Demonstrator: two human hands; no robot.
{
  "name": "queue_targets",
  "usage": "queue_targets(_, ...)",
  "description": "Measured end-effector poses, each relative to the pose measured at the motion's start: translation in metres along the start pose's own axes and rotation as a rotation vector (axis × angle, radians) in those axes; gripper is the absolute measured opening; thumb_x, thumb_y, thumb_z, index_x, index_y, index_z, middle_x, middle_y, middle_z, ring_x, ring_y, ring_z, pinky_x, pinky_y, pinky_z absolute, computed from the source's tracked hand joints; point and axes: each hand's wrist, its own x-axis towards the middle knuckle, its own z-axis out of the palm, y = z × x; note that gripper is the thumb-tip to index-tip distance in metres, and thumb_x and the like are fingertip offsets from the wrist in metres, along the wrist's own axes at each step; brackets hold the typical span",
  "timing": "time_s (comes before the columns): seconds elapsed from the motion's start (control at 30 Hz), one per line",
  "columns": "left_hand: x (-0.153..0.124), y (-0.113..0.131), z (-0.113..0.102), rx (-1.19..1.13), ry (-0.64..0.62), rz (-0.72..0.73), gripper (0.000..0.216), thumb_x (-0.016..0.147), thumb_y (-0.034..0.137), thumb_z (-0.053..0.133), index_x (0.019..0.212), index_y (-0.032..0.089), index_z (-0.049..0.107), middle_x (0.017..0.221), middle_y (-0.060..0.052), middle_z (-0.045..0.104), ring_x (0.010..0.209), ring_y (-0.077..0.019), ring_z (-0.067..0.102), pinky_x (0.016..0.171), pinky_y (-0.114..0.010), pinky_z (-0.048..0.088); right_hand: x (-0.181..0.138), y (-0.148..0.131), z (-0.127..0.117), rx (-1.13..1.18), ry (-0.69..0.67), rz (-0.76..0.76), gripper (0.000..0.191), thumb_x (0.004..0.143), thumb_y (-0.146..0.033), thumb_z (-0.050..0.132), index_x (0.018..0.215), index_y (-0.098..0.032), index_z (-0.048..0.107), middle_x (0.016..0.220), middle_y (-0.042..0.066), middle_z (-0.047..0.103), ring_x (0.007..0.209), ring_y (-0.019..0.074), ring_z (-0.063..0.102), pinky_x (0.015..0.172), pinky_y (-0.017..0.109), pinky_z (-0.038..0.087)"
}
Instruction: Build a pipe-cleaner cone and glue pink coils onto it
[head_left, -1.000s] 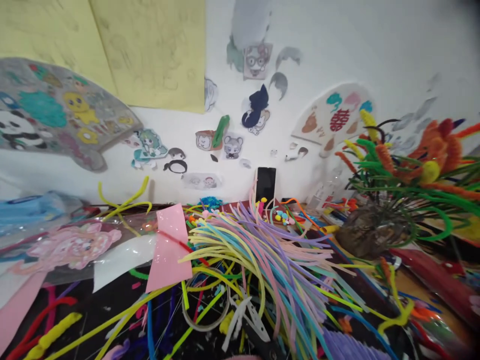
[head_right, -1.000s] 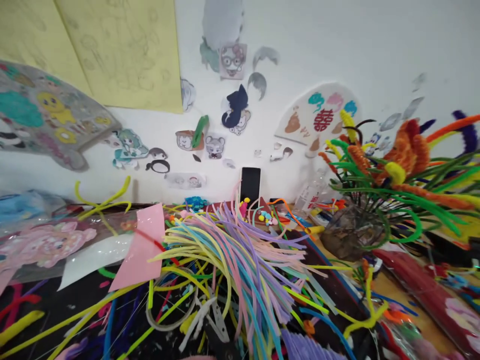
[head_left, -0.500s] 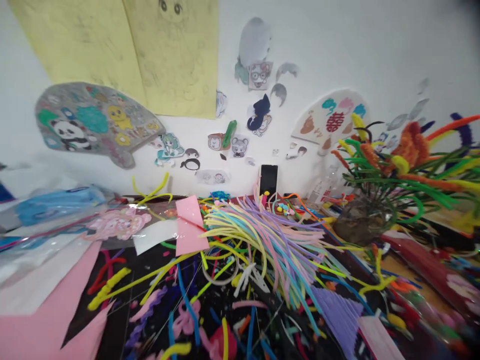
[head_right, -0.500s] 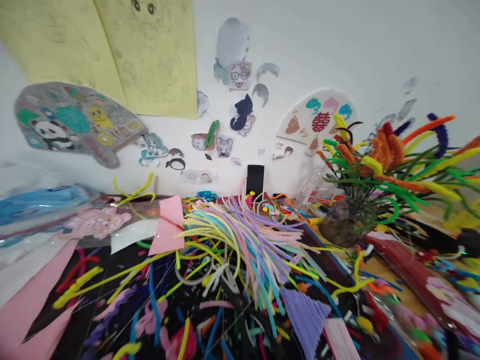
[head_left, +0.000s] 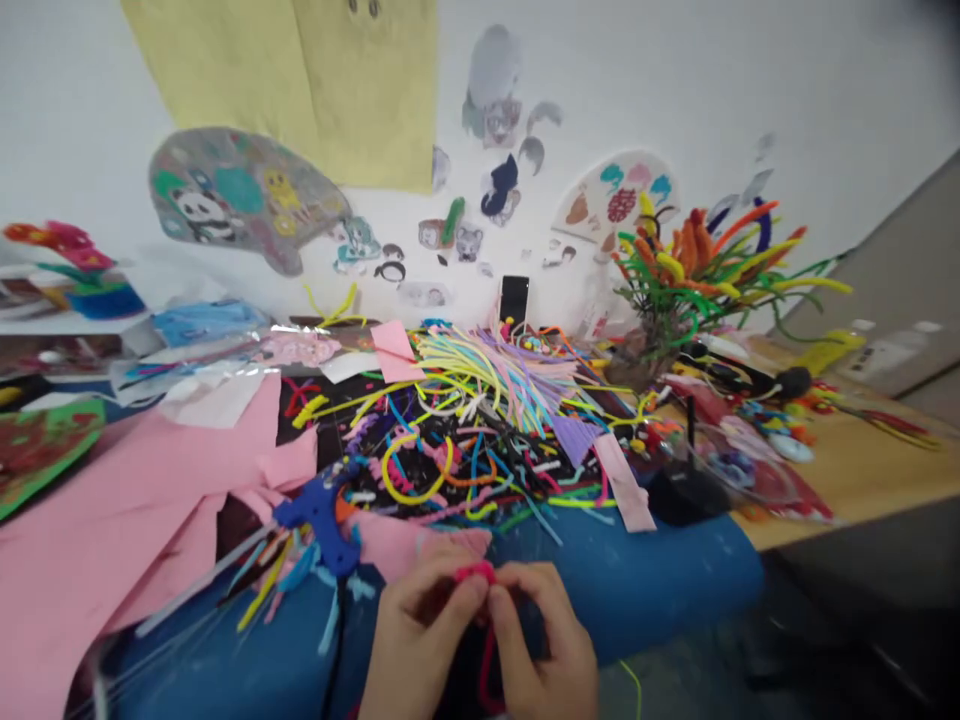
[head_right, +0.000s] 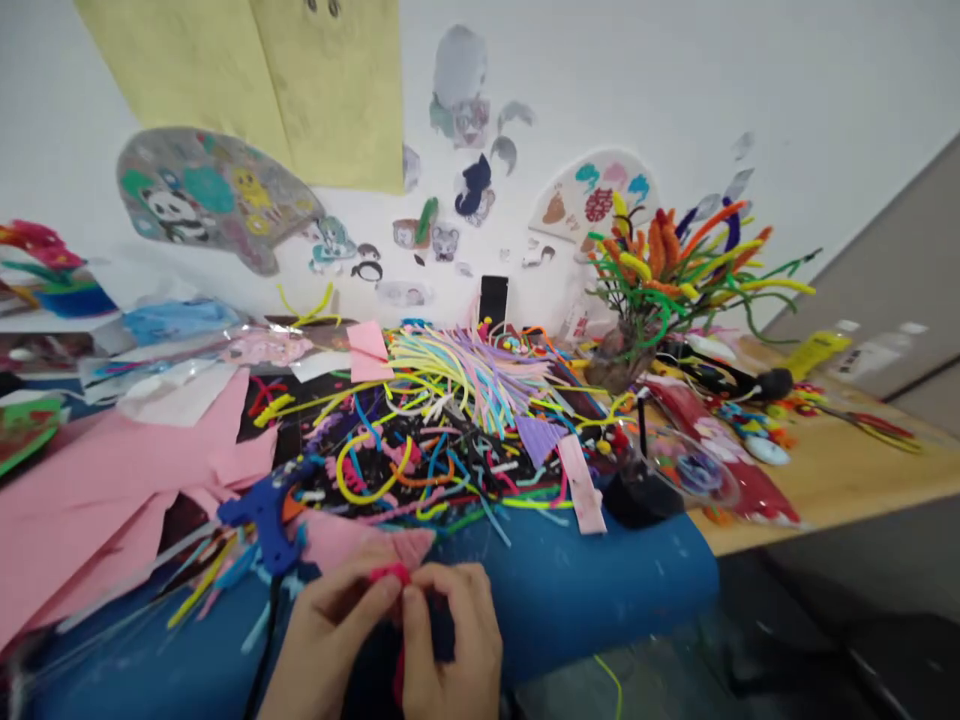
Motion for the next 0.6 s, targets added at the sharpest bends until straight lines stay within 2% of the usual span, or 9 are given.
queue_targets(0.07,-0.005,0.009,0.006,-0.011,0.082,0.025,0.014,0.079,0.032,0.072,0.075,0.019,0.076,0.071,-0.002,0.068,0.063,-0.0129,0.059,0.056,-0.020,0.049,0.000,-0.007,-0.001,0.103,-0.020,0.055,0.009,0.088,-0.015,0.059,0.091,-0.023,0.064,0.076,-0.001,0.068,0.068,0.0135,0.066,0.063,0.022,0.055)
queue_targets(0.1,-0.006,0.014,0.008,-0.021,0.108,0.037,0.011,0.078,0.030,0.073,0.075,0.019,0.077,0.073,-0.002,0.069,0.067,-0.0134,0.060,0.058,-0.019,0.049,0.001,-0.010,-0.002,0.143,0.005,0.073,0.012,0.087,-0.014,0.060,0.094,-0.023,0.064,0.076,-0.002,0.069,0.067,0.0127,0.067,0.064,0.021,0.056)
queue_targets(0.2,-0.004,0.027,0.009,-0.028,0.106,0.029,0.008,0.076,0.026,0.074,0.076,0.019,0.077,0.065,0.000,0.068,0.059,-0.0108,0.057,0.056,-0.018,0.048,0.008,-0.016,-0.005,0.207,-0.013,0.074,0.013,0.086,-0.012,0.061,0.091,-0.023,0.065,0.078,-0.003,0.070,0.067,0.0109,0.067,0.064,0.019,0.056)
queue_targets(0.27,-0.001,0.032,0.007,-0.040,0.099,0.020,0.009,0.076,0.027,0.074,0.074,0.018,0.076,0.062,0.001,0.068,0.054,-0.0095,0.056,0.054,-0.018,0.047,0.012,-0.017,-0.006,0.218,-0.079,0.051,0.016,0.088,-0.012,0.059,0.094,-0.024,0.066,0.085,-0.002,0.071,0.068,0.0112,0.067,0.061,0.019,0.055)
queue_targets(0.4,0.005,0.036,0.002,-0.072,0.097,0.014,0.009,0.077,0.027,0.072,0.075,0.019,0.076,0.061,0.001,0.069,0.052,-0.0081,0.056,0.051,-0.017,0.046,0.017,-0.016,-0.006,0.142,-0.149,-0.059,0.025,0.090,-0.010,0.056,0.106,-0.025,0.067,0.092,0.001,0.071,0.077,0.0131,0.067,0.067,0.023,0.055)
queue_targets(0.6,0.007,0.040,-0.007,-0.162,0.047,-0.039,0.014,0.073,0.028,0.076,0.065,0.017,0.072,0.058,0.001,0.068,0.050,-0.0086,0.058,0.050,-0.017,0.046,0.017,-0.016,0.000,0.070,-0.084,-0.282,0.024,0.089,-0.004,0.057,0.102,-0.018,0.070,0.079,0.002,0.068,0.068,0.0114,0.062,0.061,0.020,0.051)
